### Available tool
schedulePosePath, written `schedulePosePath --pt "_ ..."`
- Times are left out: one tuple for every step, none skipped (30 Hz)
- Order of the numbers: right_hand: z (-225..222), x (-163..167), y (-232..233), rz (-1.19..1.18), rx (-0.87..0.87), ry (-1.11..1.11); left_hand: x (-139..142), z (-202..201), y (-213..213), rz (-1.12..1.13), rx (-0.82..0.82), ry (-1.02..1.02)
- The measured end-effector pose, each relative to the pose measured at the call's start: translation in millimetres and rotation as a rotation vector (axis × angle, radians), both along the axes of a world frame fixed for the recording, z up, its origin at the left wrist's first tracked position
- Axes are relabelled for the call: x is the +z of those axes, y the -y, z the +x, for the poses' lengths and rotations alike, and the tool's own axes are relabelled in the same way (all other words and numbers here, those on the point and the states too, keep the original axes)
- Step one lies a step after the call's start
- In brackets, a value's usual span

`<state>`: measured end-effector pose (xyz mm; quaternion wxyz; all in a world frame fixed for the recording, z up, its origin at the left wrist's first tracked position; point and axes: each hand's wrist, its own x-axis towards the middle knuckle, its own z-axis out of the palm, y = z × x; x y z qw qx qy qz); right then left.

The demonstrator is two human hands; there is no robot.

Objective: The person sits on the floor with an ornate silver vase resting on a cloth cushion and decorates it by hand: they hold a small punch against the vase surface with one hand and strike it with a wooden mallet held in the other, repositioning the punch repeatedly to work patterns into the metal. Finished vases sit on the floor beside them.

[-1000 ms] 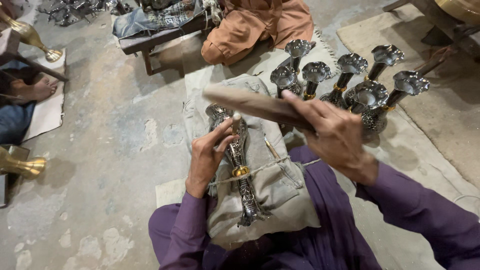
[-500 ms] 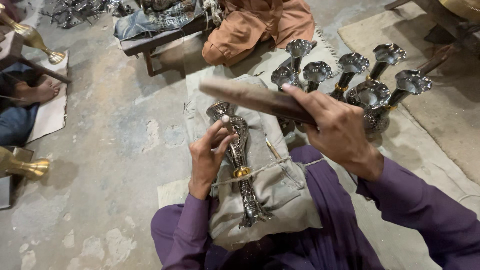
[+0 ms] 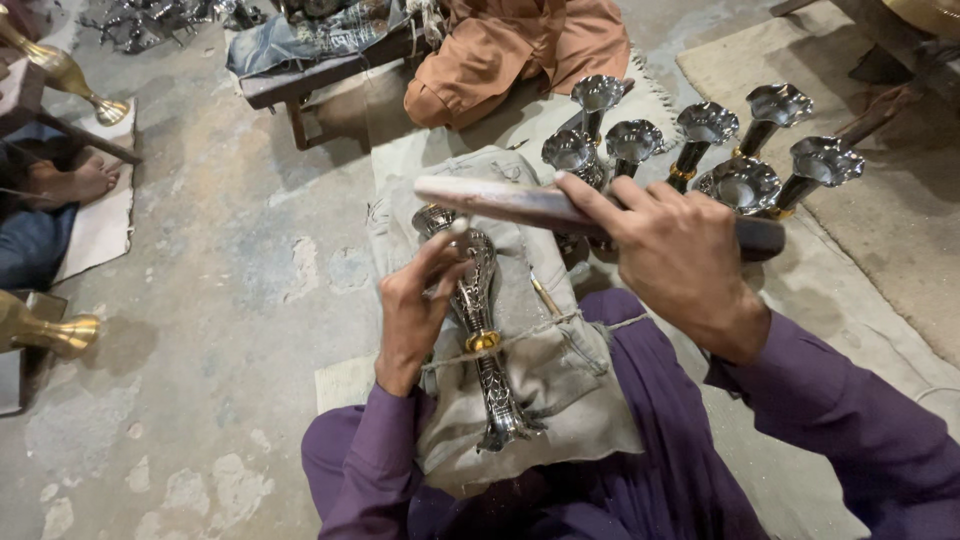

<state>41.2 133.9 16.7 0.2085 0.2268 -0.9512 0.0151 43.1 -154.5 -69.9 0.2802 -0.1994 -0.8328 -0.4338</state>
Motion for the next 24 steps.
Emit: schedulePosePath --pt "0.9 -2.2 -3.2 -0.146 0.045 0.052 2.5 -2.9 1.3 0.011 -0.014 -0.027" --pt "1.8 -5.7 -7.7 -0.289 0.09 0.106 4.8 -3.8 3.1 0.023 -0.027 -0.051" --pt "3.6 -11.6 -11.1 -0.499 0.204 0.157 7.8 -4.6 5.8 0.029 -0.072 -0.015" --pt "8.5 -21.3 -11.9 -0.709 0.32 0.21 12.1 -4.8 11.0 0.033 -0.115 0.023" --pt "13.7 -33.6 -10.3 -0.921 0.437 0.268 16.4 -4.3 15.4 0.037 -0.155 0.066" --pt "20.5 -47.8 -8.2 -0.986 0.455 0.325 20.7 -5.9 17.5 -0.001 -0.189 0.083" --pt "28.2 -63.0 -5.7 -1.052 0.474 0.378 25.9 -8.8 19.4 -0.041 -0.224 0.097" --pt "33.3 -78.0 -2.0 -1.118 0.494 0.429 31.2 -11.5 20.5 -0.081 -0.259 0.109" --pt "36.8 -93.6 4.3 -1.081 0.501 0.436 36.2 -13.4 21.0 -0.123 -0.284 0.104" --pt "37.8 -107.9 12.7 -1.045 0.507 0.439 41.3 -15.3 21.3 -0.166 -0.311 0.098" --pt "37.9 -118.8 17.0 -1.008 0.513 0.441 45.8 -16.9 20.9 -0.209 -0.339 0.091" --pt "38.7 -125.7 16.4 -1.038 0.439 0.518 49.9 -17.9 20.8 -0.244 -0.351 0.092" --pt "38.7 -130.2 16.1 -1.067 0.362 0.596 53.3 -18.4 20.7 -0.279 -0.363 0.093" --pt "38.8 -130.2 15.8 -1.092 0.285 0.675 56.1 -18.4 20.7 -0.312 -0.375 0.095" --pt "38.4 -129.5 13.2 -1.117 0.241 0.643 57.9 -17.5 21.0 -0.32 -0.373 0.114" --pt "37.1 -126.9 9.6 -1.142 0.195 0.61 59.2 -17.0 21.4 -0.327 -0.374 0.132" --pt "35.5 -122.1 6.1 -1.164 0.152 0.573 60.1 -17.2 21.8 -0.335 -0.373 0.145" --pt "34.9 -116.2 3.7 -1.098 0.157 0.433 60.3 -17.2 22.0 -0.318 -0.381 0.153" --pt "35.2 -109.9 1.1 -1.028 0.161 0.299 59.9 -16.7 22.2 -0.299 -0.389 0.163" --pt "34.6 -103.9 -0.1 -0.956 0.164 0.165 59.1 -16.4 22.1 -0.281 -0.399 0.174" --pt "33.5 -97.9 -1.5 -0.903 0.133 0.179 58.1 -16.4 21.8 -0.276 -0.392 0.156" --pt "32.6 -91.4 -4.9 -0.85 0.104 0.191 57.1 -16.0 21.6 -0.271 -0.384 0.138" --pt "31.8 -86.3 -6.3 -0.797 0.074 0.205 56.0 -15.1 21.5 -0.266 -0.377 0.122" --pt "31.9 -82.1 -7.6 -0.731 0.1 0.137 55.1 -14.5 21.4 -0.271 -0.372 0.119"
